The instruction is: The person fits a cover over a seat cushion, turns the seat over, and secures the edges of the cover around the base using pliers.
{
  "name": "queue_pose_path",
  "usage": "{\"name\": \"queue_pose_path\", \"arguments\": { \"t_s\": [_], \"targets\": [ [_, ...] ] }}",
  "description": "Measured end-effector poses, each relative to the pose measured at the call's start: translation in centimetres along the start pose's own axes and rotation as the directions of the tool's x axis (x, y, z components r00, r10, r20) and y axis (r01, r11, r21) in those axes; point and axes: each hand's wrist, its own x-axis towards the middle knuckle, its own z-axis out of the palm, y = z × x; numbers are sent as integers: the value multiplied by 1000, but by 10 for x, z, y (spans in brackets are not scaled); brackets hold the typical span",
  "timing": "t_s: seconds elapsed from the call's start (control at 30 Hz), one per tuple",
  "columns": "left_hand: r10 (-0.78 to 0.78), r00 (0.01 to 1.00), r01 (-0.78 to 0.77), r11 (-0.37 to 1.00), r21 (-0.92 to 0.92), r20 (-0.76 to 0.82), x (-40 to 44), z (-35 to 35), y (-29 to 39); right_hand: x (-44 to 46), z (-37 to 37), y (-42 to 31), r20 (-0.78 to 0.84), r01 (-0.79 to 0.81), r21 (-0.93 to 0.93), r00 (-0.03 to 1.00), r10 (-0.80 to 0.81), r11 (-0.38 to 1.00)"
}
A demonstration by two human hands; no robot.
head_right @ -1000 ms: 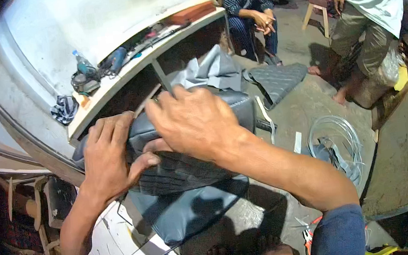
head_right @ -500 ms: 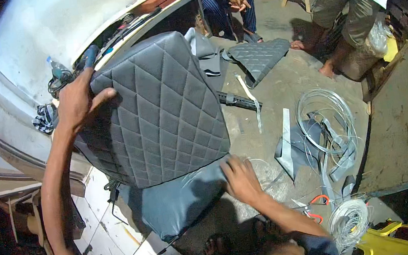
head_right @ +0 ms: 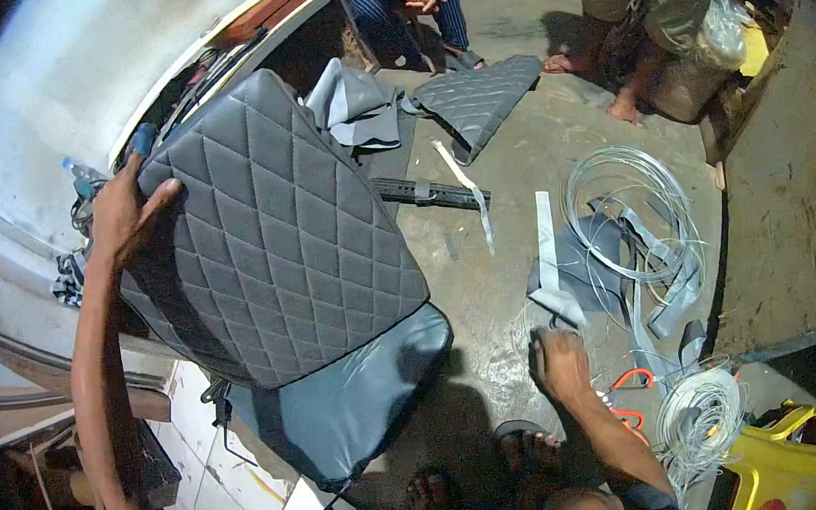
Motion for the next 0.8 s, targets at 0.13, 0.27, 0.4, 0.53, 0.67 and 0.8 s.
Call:
{"name": "queue_pose_path", "arguments": {
  "t_s": [0.13,0.27,0.4,0.53,0.67,0.8],
  "targets": [
    [-49,998,49,999,21,28,3,0,2,-38,9,-44,234,-53,255,972,-9,966],
    [-47,999,47,999,8,-23,1,0,6,-104,68,-61,423,85,61,900,-103,995],
    [-40,999,40,999,27,-17,-9,-7,12,-96,58,-68,276,100,190,949,-151,977],
    [15,990,-2,996,95,-138,-27,-12,17,-86,63,-67,410,75,90,906,-106,993],
    [56,971,-34,995,96,-233,-48,-18,24,-90,66,-66,387,121,24,914,-121,992],
    [100,953,-80,993,82,-285,-49,-15,23,-86,62,-71,422,87,31,902,-92,996]
  ]
}}
